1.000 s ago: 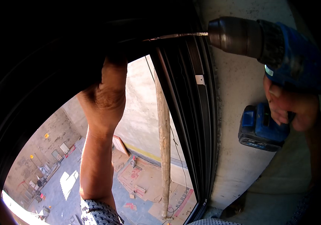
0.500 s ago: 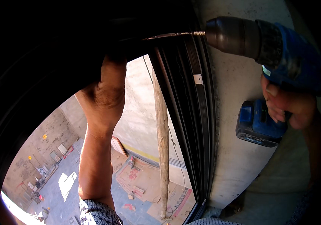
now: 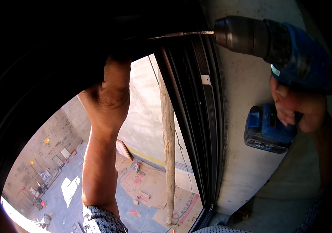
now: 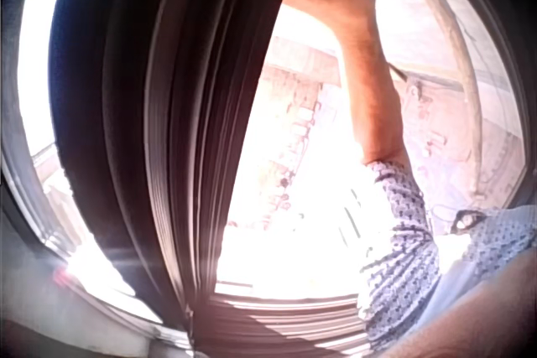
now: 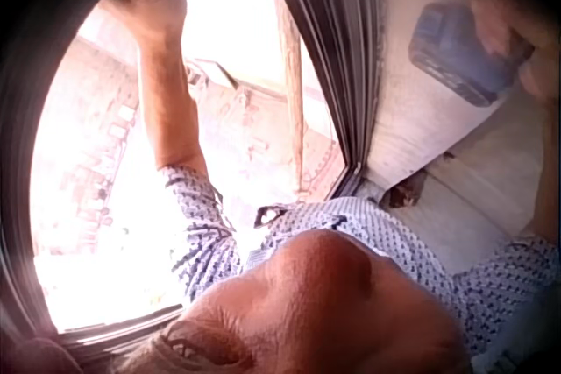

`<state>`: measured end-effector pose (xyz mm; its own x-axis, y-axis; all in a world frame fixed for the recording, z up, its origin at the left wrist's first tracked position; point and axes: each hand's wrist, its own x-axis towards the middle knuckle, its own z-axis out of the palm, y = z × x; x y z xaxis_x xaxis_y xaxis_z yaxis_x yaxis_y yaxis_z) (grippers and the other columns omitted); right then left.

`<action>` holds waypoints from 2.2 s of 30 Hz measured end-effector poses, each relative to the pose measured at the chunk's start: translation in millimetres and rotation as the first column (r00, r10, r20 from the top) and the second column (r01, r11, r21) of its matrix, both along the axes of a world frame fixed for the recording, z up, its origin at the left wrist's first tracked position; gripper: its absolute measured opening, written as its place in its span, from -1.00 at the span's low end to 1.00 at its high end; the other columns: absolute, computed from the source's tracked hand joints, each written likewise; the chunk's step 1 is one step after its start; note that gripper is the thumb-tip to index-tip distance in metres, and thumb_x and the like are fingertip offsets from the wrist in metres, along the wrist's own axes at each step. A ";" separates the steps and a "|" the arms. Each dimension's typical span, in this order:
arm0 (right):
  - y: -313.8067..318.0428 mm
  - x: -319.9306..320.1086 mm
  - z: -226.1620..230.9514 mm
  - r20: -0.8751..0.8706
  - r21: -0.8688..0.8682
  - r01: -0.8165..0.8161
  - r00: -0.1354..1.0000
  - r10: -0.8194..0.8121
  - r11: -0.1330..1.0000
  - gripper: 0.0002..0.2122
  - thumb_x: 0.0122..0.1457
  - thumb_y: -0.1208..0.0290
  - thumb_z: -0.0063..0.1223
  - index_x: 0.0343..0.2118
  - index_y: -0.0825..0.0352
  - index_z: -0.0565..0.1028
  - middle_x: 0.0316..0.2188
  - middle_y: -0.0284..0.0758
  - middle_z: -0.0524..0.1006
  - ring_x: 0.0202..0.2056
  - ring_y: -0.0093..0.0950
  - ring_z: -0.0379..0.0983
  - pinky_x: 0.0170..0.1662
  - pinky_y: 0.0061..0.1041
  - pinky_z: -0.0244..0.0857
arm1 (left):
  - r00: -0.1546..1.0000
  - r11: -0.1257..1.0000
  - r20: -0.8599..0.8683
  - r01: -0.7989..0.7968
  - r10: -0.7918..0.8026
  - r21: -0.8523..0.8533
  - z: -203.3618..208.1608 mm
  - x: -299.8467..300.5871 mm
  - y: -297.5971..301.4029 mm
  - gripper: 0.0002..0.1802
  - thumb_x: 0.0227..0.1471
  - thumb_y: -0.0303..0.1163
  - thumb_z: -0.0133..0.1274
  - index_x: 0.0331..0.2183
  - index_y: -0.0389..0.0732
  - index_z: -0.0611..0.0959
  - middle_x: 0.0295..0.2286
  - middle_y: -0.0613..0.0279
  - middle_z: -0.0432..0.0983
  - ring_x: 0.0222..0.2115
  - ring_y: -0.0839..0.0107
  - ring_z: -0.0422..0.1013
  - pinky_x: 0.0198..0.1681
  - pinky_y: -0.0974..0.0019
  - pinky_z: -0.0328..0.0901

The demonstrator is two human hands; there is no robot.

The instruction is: The person uses a power drill to drive screws into the metal track of a window frame, handling screws by hand to place them in the track before securing them with the tool.

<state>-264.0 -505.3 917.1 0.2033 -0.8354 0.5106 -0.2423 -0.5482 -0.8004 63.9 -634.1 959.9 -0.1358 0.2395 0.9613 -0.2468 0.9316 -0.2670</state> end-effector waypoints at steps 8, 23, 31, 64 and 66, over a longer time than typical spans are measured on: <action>-6.9 7.2 -7.7 -0.023 -0.086 0.011 1.000 -0.013 0.996 -0.76 0.26 0.22 0.10 -0.36 0.30 0.39 -0.77 -0.50 0.26 -0.77 -0.66 0.20 -0.63 -0.59 0.17 | 0.996 0.997 0.067 -0.065 0.062 0.033 -2.2 11.6 2.2 -0.86 0.16 -0.52 0.11 -0.47 -0.17 0.61 -0.56 0.46 0.41 -0.55 0.62 0.28 -0.41 0.50 0.22; 9.4 13.0 2.1 -0.060 -0.112 0.082 0.994 -0.089 0.990 -0.81 0.26 0.28 0.08 -0.30 0.29 0.40 -0.68 -0.51 0.30 -0.74 -0.71 0.18 -0.62 -0.63 0.17 | 0.999 0.996 0.041 0.004 -0.007 0.090 -2.4 6.2 4.2 -0.91 0.17 -0.50 0.14 -0.42 -0.20 0.63 -0.54 0.44 0.44 -0.53 0.64 0.31 -0.38 0.52 0.26; 1.4 6.6 -1.7 -0.061 -0.098 0.102 0.992 -0.109 0.990 -0.80 0.26 0.27 0.07 -0.30 0.31 0.40 -0.68 -0.49 0.31 -0.74 -0.69 0.21 -0.62 -0.63 0.17 | 0.999 0.998 -0.012 -0.032 0.032 -0.054 0.0 -3.5 2.1 -0.71 0.20 -0.31 0.13 -0.57 -0.06 0.51 -0.64 0.48 0.27 -0.60 0.59 0.17 -0.42 0.42 0.13; 2.8 19.1 6.3 -0.010 -0.043 0.081 0.997 -0.082 0.996 -0.72 0.22 0.19 0.09 -0.27 0.34 0.39 -0.75 -0.50 0.26 -0.77 -0.68 0.16 -0.63 -0.62 0.14 | 0.978 0.975 -0.012 -0.206 0.207 0.083 -1.9 11.8 2.1 -0.60 0.19 -0.20 0.13 -0.64 -0.07 0.47 -0.66 0.42 0.30 -0.60 0.60 0.24 -0.47 0.41 0.10; 2.2 19.9 6.9 -0.045 -0.084 0.088 0.995 -0.092 0.993 -0.72 0.23 0.19 0.09 -0.27 0.34 0.39 -0.75 -0.50 0.26 -0.77 -0.68 0.16 -0.63 -0.62 0.14 | 0.989 0.988 -0.001 -0.147 0.147 0.056 -2.0 8.5 4.6 -0.71 0.18 -0.27 0.13 -0.57 -0.10 0.55 -0.63 0.40 0.35 -0.58 0.60 0.28 -0.44 0.43 0.16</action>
